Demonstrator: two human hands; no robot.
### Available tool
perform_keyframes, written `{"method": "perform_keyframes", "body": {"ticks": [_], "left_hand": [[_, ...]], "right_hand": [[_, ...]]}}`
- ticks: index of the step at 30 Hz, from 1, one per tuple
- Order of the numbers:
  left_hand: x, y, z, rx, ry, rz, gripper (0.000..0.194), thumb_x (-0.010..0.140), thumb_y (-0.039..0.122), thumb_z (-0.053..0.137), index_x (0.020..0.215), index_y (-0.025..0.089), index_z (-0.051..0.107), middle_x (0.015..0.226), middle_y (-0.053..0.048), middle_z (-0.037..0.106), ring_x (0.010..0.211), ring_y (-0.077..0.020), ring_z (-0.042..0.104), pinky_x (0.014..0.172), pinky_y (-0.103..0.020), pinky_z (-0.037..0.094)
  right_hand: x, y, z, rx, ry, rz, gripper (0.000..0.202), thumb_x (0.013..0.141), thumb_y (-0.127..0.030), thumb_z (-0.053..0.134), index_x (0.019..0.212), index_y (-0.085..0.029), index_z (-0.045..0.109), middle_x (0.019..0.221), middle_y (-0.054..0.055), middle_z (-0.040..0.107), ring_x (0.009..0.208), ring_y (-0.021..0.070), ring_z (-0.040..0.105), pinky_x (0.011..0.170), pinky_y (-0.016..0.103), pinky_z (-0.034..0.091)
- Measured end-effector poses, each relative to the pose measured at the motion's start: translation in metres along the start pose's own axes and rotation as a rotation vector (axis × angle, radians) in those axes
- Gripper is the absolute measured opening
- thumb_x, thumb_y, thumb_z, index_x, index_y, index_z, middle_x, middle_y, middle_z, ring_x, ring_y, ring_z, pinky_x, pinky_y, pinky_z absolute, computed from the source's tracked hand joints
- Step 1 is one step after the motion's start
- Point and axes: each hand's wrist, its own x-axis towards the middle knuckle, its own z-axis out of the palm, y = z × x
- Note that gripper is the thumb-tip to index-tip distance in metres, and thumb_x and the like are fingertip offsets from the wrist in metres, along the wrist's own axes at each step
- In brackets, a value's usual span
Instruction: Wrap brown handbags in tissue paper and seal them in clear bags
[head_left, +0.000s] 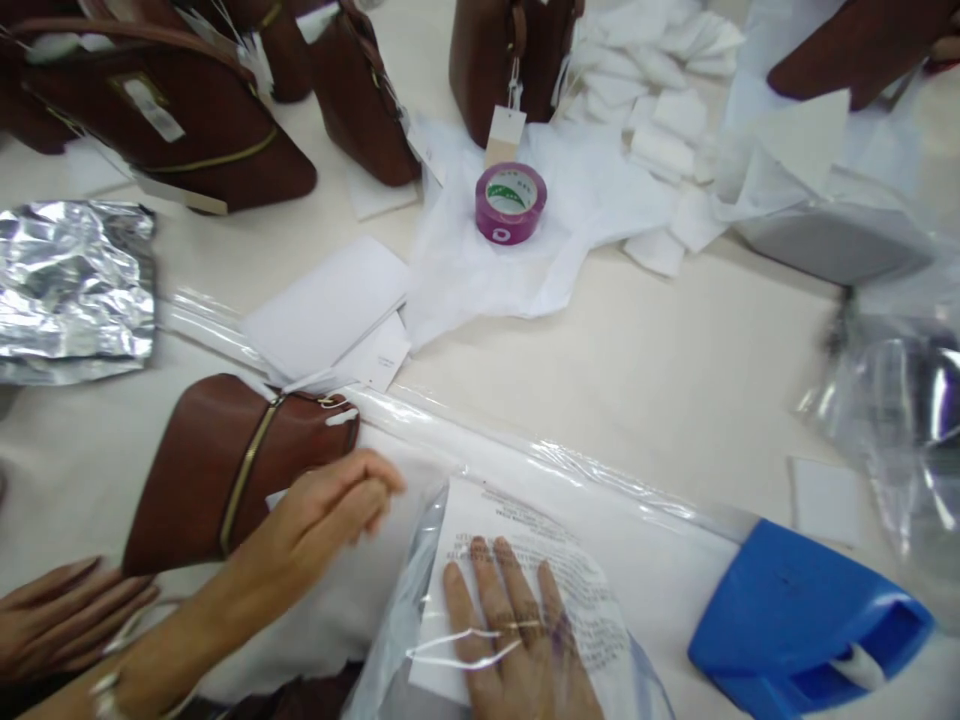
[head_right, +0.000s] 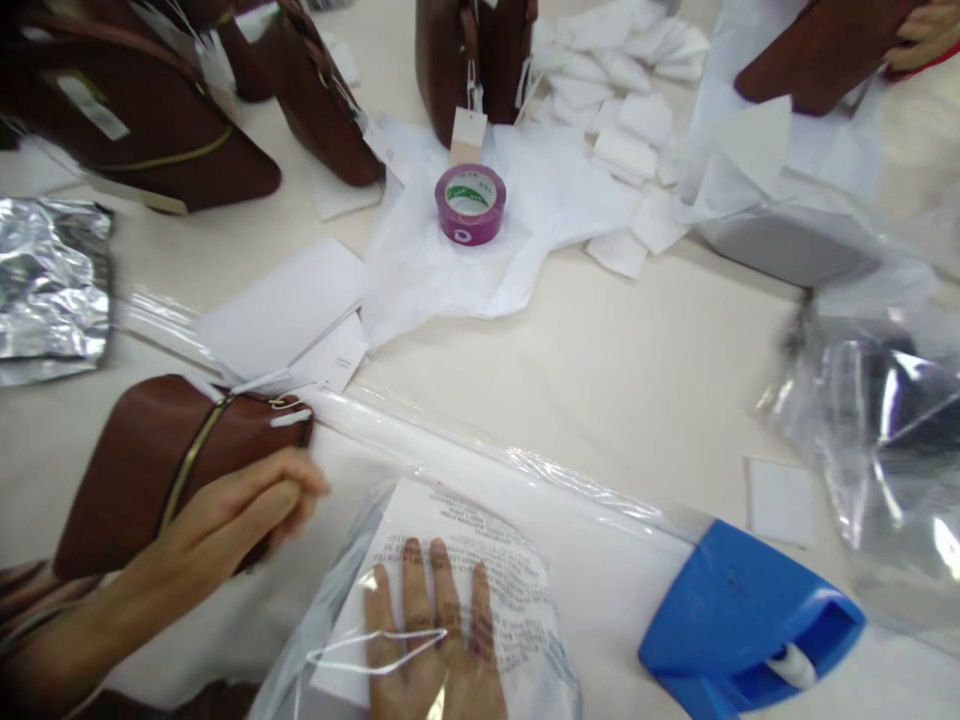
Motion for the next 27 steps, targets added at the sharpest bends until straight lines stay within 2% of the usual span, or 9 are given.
{"method": "perform_keyframes", "body": {"ticks": [2,4,7,9,10,12,17,22,27], "left_hand": [[0.031,-0.013,0.015,-0.009,0.019,-0.045,0.033,0.098,0.039,0.039,0.103,0.019,0.064,0.086,-0.004,0.069,0.077,-0.0174,0.063,0.07,-0.028,0.051],[0.059,-0.021,0.03,0.041,-0.013,-0.059,0.03,0.094,0.038,0.044,0.101,0.018,0.065,0.097,-0.006,0.07,0.089,-0.0206,0.063,0.08,-0.032,0.049],[0.081,-0.022,0.05,0.094,-0.217,-0.117,0.029,0.088,0.043,0.052,0.085,0.018,0.067,0.08,-0.003,0.069,0.074,-0.0197,0.061,0.067,-0.029,0.043],[0.082,-0.02,0.059,0.064,-0.314,-0.149,0.028,0.082,0.044,0.057,0.075,0.018,0.065,0.069,0.0,0.064,0.063,-0.0166,0.055,0.058,-0.026,0.036],[0.079,-0.02,0.063,0.028,-0.323,-0.159,0.028,0.081,0.044,0.058,0.071,0.018,0.063,0.065,0.001,0.061,0.06,-0.0152,0.052,0.055,-0.025,0.033],[0.071,-0.02,0.07,-0.139,-0.267,-0.227,0.028,0.079,0.043,0.057,0.065,0.018,0.056,0.057,0.003,0.054,0.053,-0.0128,0.046,0.051,-0.024,0.03],[0.047,-0.026,0.091,-0.893,0.026,-0.518,0.033,0.075,0.047,0.061,0.065,0.02,0.044,0.053,0.007,0.044,0.045,-0.0084,0.038,0.042,-0.02,0.028],[0.026,-0.036,0.094,-0.94,0.186,-0.581,0.034,0.072,0.044,0.07,0.064,0.018,0.048,0.05,0.008,0.046,0.041,-0.0068,0.04,0.039,-0.017,0.031],[0.008,-0.045,0.097,-1.131,0.258,-0.71,0.042,0.065,0.048,0.077,0.067,0.018,0.048,0.053,0.007,0.05,0.044,-0.0066,0.044,0.042,-0.016,0.036]], "right_hand": [[-0.002,-0.009,-0.003,-0.094,-0.013,0.004,0.075,0.088,-0.011,0.04,0.156,-0.037,0.017,0.137,0.009,0.056,0.125,0.0381,0.053,0.1,0.062,0.051],[-0.003,-0.016,-0.005,-0.175,-0.032,-0.021,0.072,0.091,-0.016,0.04,0.157,-0.032,0.015,0.138,0.01,0.056,0.126,0.0392,0.054,0.094,0.065,0.053],[-0.002,-0.018,-0.01,-0.271,-0.066,-0.049,0.061,0.095,-0.024,0.039,0.155,-0.026,0.027,0.143,0.01,0.053,0.129,0.0388,0.052,0.093,0.066,0.052],[-0.002,-0.015,-0.014,-0.343,-0.058,-0.076,0.055,0.095,-0.025,0.04,0.15,-0.024,0.038,0.145,0.009,0.051,0.132,0.0369,0.05,0.096,0.063,0.051],[-0.002,-0.013,-0.016,-0.379,-0.051,-0.091,0.054,0.095,-0.025,0.042,0.148,-0.024,0.041,0.146,0.009,0.05,0.134,0.0359,0.048,0.098,0.061,0.05],[-0.003,-0.009,-0.021,-0.427,-0.048,-0.119,0.055,0.094,-0.024,0.045,0.148,-0.023,0.04,0.147,0.008,0.049,0.136,0.0338,0.046,0.101,0.057,0.048],[-0.005,-0.002,-0.028,-0.398,-0.163,-0.101,0.067,0.091,-0.024,0.048,0.155,-0.023,0.027,0.152,0.007,0.043,0.141,0.0312,0.039,0.106,0.054,0.043],[-0.004,-0.003,-0.028,-0.301,-0.32,-0.065,0.079,0.09,-0.041,0.055,0.157,-0.028,0.015,0.154,0.007,0.038,0.142,0.0339,0.037,0.106,0.059,0.041],[0.005,0.001,-0.023,-0.136,-0.492,-0.032,0.102,0.075,-0.061,0.067,0.157,-0.031,0.015,0.158,0.009,0.027,0.143,0.0416,0.032,0.108,0.067,0.036]]}}
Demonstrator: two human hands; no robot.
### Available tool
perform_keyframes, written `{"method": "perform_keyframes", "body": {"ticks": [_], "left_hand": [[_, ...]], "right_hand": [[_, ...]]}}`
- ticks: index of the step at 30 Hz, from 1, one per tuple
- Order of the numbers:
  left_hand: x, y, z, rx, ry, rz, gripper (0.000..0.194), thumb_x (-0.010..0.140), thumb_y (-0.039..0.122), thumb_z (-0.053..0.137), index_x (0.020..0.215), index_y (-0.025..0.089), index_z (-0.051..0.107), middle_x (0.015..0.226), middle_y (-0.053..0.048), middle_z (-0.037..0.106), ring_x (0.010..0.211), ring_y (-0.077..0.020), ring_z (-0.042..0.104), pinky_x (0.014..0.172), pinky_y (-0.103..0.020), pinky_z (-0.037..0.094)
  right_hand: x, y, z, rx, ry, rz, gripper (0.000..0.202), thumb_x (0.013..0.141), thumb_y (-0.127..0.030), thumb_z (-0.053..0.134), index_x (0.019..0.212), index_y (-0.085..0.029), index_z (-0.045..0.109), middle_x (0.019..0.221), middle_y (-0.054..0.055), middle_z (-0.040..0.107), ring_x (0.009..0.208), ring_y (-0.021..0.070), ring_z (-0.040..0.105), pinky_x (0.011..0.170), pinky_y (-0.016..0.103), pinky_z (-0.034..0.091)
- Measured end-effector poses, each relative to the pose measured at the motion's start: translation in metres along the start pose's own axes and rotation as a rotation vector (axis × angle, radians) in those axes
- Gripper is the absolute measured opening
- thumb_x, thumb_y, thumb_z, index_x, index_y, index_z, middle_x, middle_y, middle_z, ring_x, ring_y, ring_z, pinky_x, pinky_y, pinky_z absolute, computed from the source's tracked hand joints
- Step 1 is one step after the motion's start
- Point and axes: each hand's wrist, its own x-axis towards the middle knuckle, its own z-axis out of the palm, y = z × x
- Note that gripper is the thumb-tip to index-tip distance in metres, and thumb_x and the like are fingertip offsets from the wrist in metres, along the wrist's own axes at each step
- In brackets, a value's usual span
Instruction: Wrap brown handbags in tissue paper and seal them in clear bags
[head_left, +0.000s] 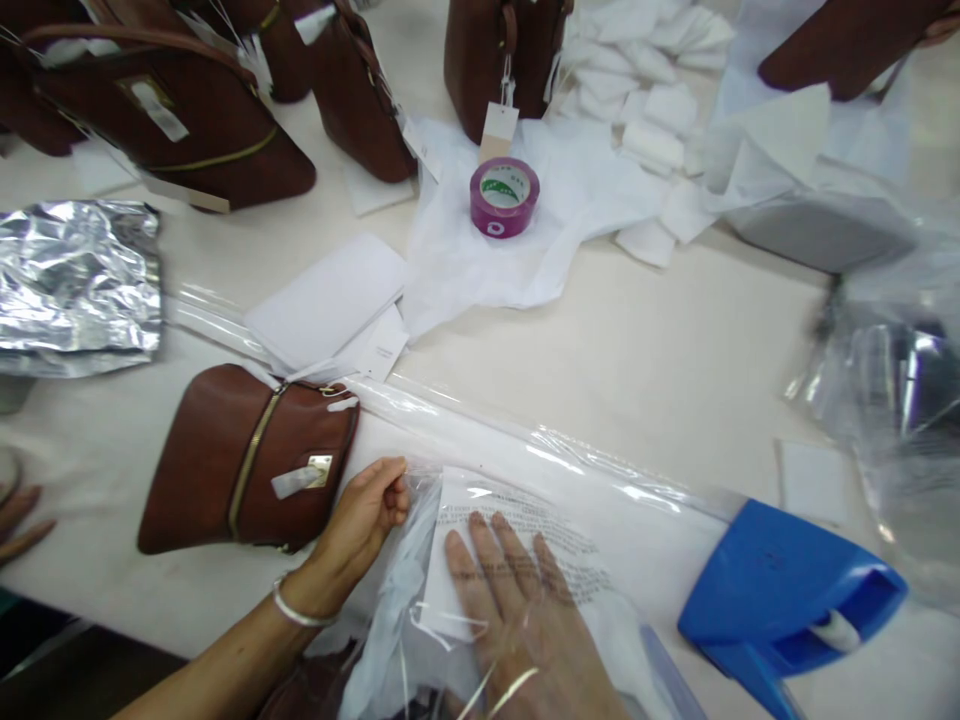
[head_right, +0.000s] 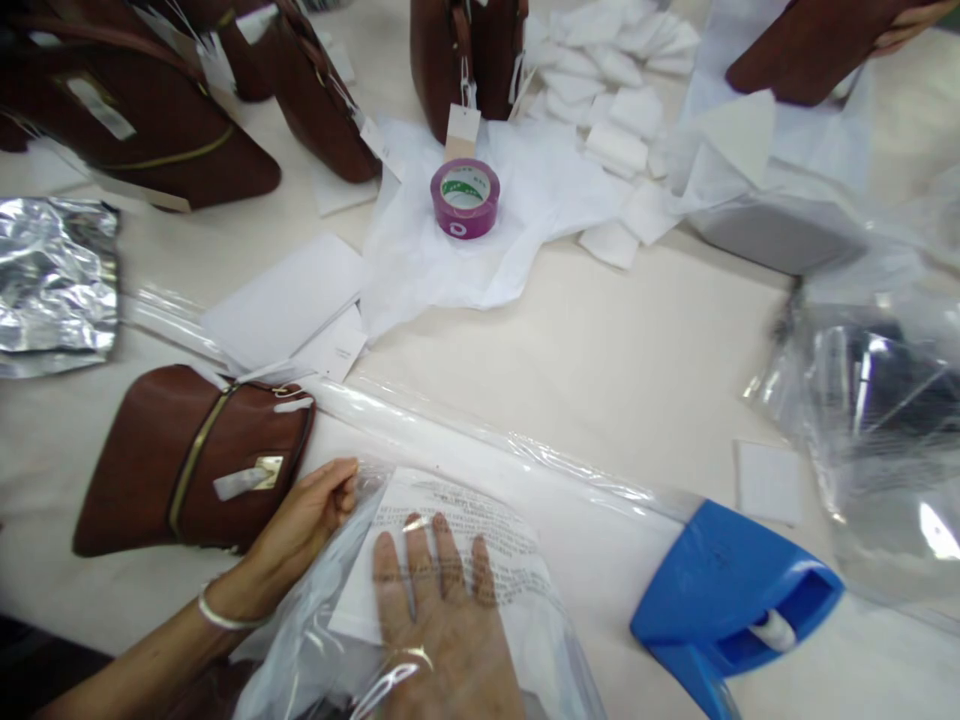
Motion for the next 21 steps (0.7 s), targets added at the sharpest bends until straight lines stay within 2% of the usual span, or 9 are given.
{"method": "perform_keyframes", "body": {"ticks": [3,6,8,10,12,14,16,18,21], "left_hand": [[-0.003,0.001,-0.004,0.117,-0.001,0.078,0.04,0.07,0.05,0.074,0.072,0.018,0.05,0.054,0.006,0.051,0.046,-0.0079,0.046,0.044,-0.017,0.038],[-0.017,0.019,-0.009,0.399,0.054,0.374,0.035,0.079,0.05,0.069,0.088,0.019,0.055,0.072,0.002,0.06,0.058,-0.0117,0.055,0.052,-0.02,0.047],[-0.035,0.039,-0.017,0.576,0.009,0.575,0.035,0.088,0.052,0.059,0.107,0.022,0.058,0.101,-0.004,0.065,0.082,-0.017,0.064,0.072,-0.026,0.055],[-0.06,0.058,-0.025,0.779,-0.208,0.768,0.045,0.094,0.06,0.046,0.124,0.028,0.056,0.128,-0.006,0.06,0.111,-0.0235,0.061,0.094,-0.034,0.052],[-0.086,0.072,-0.032,1.032,-0.487,0.984,0.068,0.085,0.076,0.045,0.136,0.031,0.05,0.143,-0.006,0.051,0.128,-0.0294,0.051,0.108,-0.039,0.045],[-0.11,0.08,-0.036,1.262,-0.722,1.173,0.092,0.071,0.085,0.051,0.145,0.032,0.042,0.151,-0.008,0.044,0.134,-0.0323,0.045,0.112,-0.041,0.041],[-0.129,0.086,-0.039,1.407,-0.833,1.319,0.103,0.064,0.084,0.06,0.15,0.032,0.035,0.156,-0.009,0.037,0.137,-0.033,0.043,0.113,-0.041,0.041],[-0.14,0.093,-0.041,1.479,-0.861,1.447,0.101,0.065,0.08,0.065,0.15,0.034,0.035,0.156,-0.008,0.037,0.139,-0.0331,0.04,0.116,-0.044,0.036],[-0.141,0.104,-0.038,1.56,-0.953,1.647,0.085,0.074,0.073,0.066,0.145,0.036,0.041,0.145,-0.004,0.052,0.141,-0.0301,0.038,0.123,-0.048,0.02]], "right_hand": [[0.01,0.001,-0.016,0.081,-0.09,0.058,0.098,0.075,-0.061,0.066,0.156,-0.031,0.02,0.159,0.009,0.027,0.143,0.0416,0.032,0.109,0.067,0.034],[0.016,-0.003,-0.044,0.169,-0.121,0.114,0.082,0.086,-0.055,0.056,0.156,-0.028,0.023,0.16,0.007,0.027,0.145,0.0367,0.03,0.114,0.063,0.03],[0.019,-0.008,-0.061,0.228,-0.119,0.126,0.076,0.091,-0.052,0.05,0.156,-0.024,0.023,0.161,0.008,0.024,0.147,0.0346,0.026,0.117,0.062,0.025],[0.019,-0.012,-0.072,0.278,-0.128,0.144,0.074,0.093,-0.052,0.048,0.155,-0.019,0.024,0.161,0.01,0.024,0.148,0.0327,0.023,0.119,0.06,0.022],[0.017,-0.014,-0.079,0.314,-0.154,0.179,0.08,0.091,-0.053,0.054,0.155,-0.015,0.024,0.161,0.013,0.023,0.149,0.0314,0.022,0.12,0.056,0.021],[0.01,-0.015,-0.087,0.317,-0.164,0.228,0.087,0.087,-0.055,0.06,0.154,-0.012,0.025,0.16,0.016,0.023,0.148,0.0316,0.022,0.12,0.052,0.023],[-0.005,-0.016,-0.102,0.282,-0.136,0.278,0.089,0.086,-0.058,0.061,0.153,-0.01,0.028,0.158,0.019,0.028,0.147,0.0327,0.027,0.118,0.049,0.03],[-0.027,-0.016,-0.123,0.228,-0.11,0.291,0.079,0.088,-0.062,0.056,0.148,-0.013,0.039,0.148,0.019,0.047,0.137,0.0334,0.044,0.11,0.047,0.04],[-0.066,-0.016,-0.156,0.135,-0.142,0.284,0.067,0.09,-0.068,0.048,0.132,-0.017,0.059,0.119,0.016,0.069,0.11,0.0331,0.065,0.092,0.045,0.05]]}}
